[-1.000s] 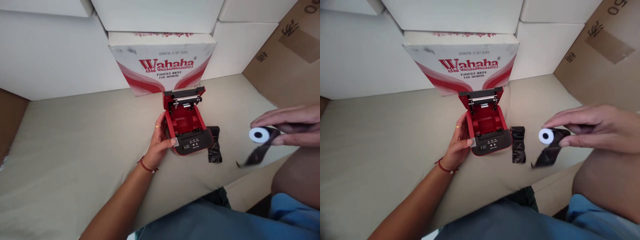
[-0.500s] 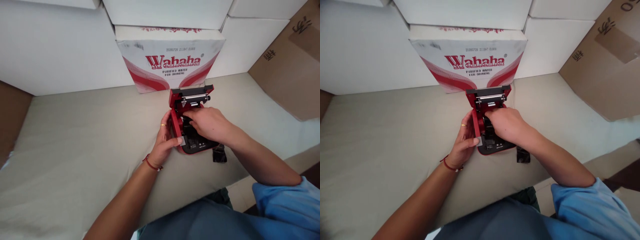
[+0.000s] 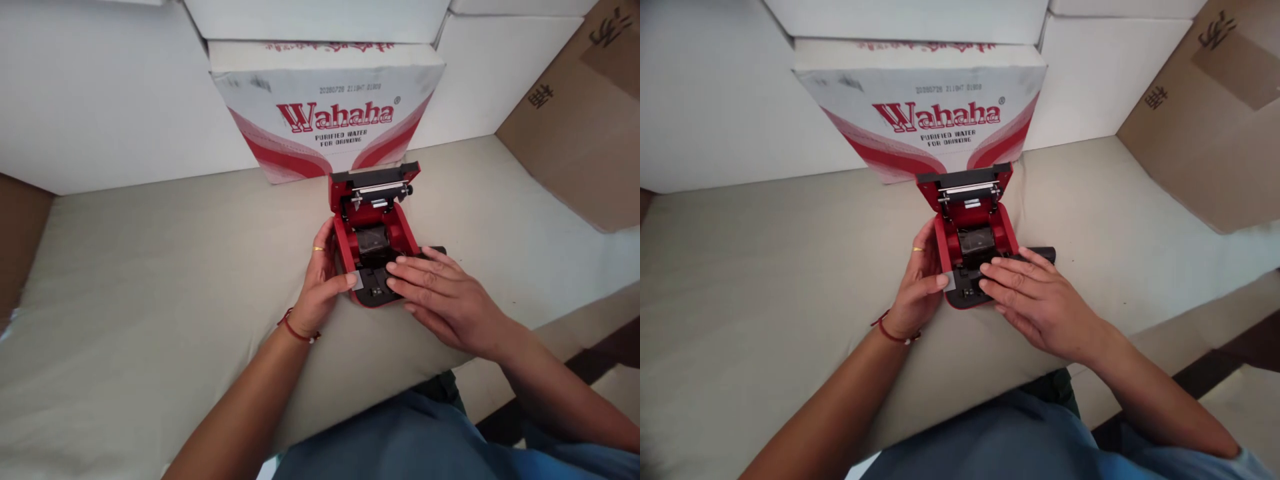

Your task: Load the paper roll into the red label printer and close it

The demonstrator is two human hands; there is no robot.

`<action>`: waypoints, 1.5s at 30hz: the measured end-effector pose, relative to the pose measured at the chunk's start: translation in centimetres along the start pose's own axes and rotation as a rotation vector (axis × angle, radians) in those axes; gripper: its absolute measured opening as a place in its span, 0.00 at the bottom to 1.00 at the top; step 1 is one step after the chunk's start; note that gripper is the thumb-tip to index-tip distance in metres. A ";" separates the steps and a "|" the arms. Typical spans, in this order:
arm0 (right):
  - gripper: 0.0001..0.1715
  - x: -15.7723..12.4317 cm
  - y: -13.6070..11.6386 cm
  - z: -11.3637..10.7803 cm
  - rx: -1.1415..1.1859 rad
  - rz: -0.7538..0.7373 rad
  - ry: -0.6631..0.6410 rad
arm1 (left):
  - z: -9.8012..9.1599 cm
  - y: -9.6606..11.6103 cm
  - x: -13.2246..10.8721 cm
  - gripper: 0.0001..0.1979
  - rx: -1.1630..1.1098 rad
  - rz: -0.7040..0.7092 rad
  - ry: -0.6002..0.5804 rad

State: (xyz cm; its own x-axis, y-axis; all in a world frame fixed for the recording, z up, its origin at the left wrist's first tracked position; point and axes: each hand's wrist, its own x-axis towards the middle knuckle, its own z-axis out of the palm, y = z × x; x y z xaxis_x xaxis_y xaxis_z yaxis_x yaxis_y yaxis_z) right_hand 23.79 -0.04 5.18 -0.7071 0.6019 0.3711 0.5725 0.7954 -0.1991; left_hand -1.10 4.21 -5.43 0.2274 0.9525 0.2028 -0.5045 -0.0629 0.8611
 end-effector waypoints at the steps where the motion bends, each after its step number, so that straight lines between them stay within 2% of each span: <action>1: 0.24 -0.6 -0.3 0.3 -0.003 0.003 0.014 | 0.0 0.0 -0.1 0.48 0.034 0.013 -0.008; 3: 0.25 -1.5 -0.7 0.7 -0.016 0.014 0.030 | -0.1 0.0 -0.4 0.46 0.158 0.063 -0.001; 5: 0.26 -1.8 -1.1 1.1 -0.031 0.028 0.040 | -0.1 0.4 -0.8 0.41 0.397 0.175 0.070; 8: 0.27 -2.0 -1.4 1.6 -0.031 0.038 0.065 | 0.6 1.7 -1.8 0.32 0.828 0.504 0.249; 9: 0.27 -2.0 -1.5 1.7 -0.025 0.038 0.074 | 1.1 2.3 -2.2 0.30 0.935 0.630 0.264; 11: 0.27 -2.0 -1.5 1.8 -0.010 0.039 0.082 | 2.4 3.4 -2.9 0.27 1.132 0.769 0.147; 13: 0.25 -2.1 -1.4 1.5 0.026 0.040 0.086 | 3.8 4.0 -3.4 0.23 1.235 0.870 -0.009; 14: 0.24 -2.1 -1.3 1.2 0.063 0.040 0.090 | 4.4 4.1 -3.6 0.21 1.275 0.875 -0.078; 16: 0.19 -1.8 -0.7 0.3 0.182 0.045 0.121 | 5.3 4.0 -3.7 0.18 1.332 0.860 -0.134; 18: 0.15 -1.0 0.2 -0.7 0.329 0.098 0.194 | 5.7 3.7 -3.7 0.17 1.373 0.843 -0.120; 20: 0.14 0.5 1.7 -1.4 0.423 0.245 0.337 | 5.9 3.5 -3.7 0.15 1.406 0.840 -0.085; 22: 0.15 2.6 3.7 -1.3 0.458 0.401 0.489 | 6.0 3.3 -3.7 0.14 1.433 0.841 -0.054; 24: 0.18 4.9 5.9 -0.5 0.499 0.471 0.569 | 6.1 3.2 -3.7 0.13 1.449 0.849 -0.045; 27: 0.27 7.8 8.4 1.1 0.612 0.450 0.535 | 6.1 3.1 -3.9 0.13 1.449 0.860 -0.057; 30: 0.33 9.0 9.0 1.7 0.687 0.412 0.479 | 6.0 3.0 -3.9 0.14 1.437 0.871 -0.046; 33: 0.33 8.3 7.7 1.2 0.686 0.415 0.501 | 6.0 2.8 -3.9 0.15 1.432 0.872 -0.039; 37: 0.27 5.5 5.5 0.6 0.559 0.399 0.501 | 5.9 2.8 -3.8 0.14 1.433 0.874 -0.056; 42: 0.19 2.0 3.9 2.1 0.342 0.265 0.437 | 5.7 2.9 -3.9 0.15 1.457 0.863 -0.070; 45: 0.19 1.0 3.5 3.1 0.262 0.218 0.448 | 5.5 2.9 -4.0 0.16 1.452 0.862 -0.079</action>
State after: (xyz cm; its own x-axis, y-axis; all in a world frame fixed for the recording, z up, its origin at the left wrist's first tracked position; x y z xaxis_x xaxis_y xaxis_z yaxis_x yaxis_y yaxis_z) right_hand 23.79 3.60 2.07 -0.3063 0.7102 0.6339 0.5229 0.6819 -0.5114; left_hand 1.10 -1.42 -1.15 0.3746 0.4839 0.7909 0.6217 -0.7639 0.1729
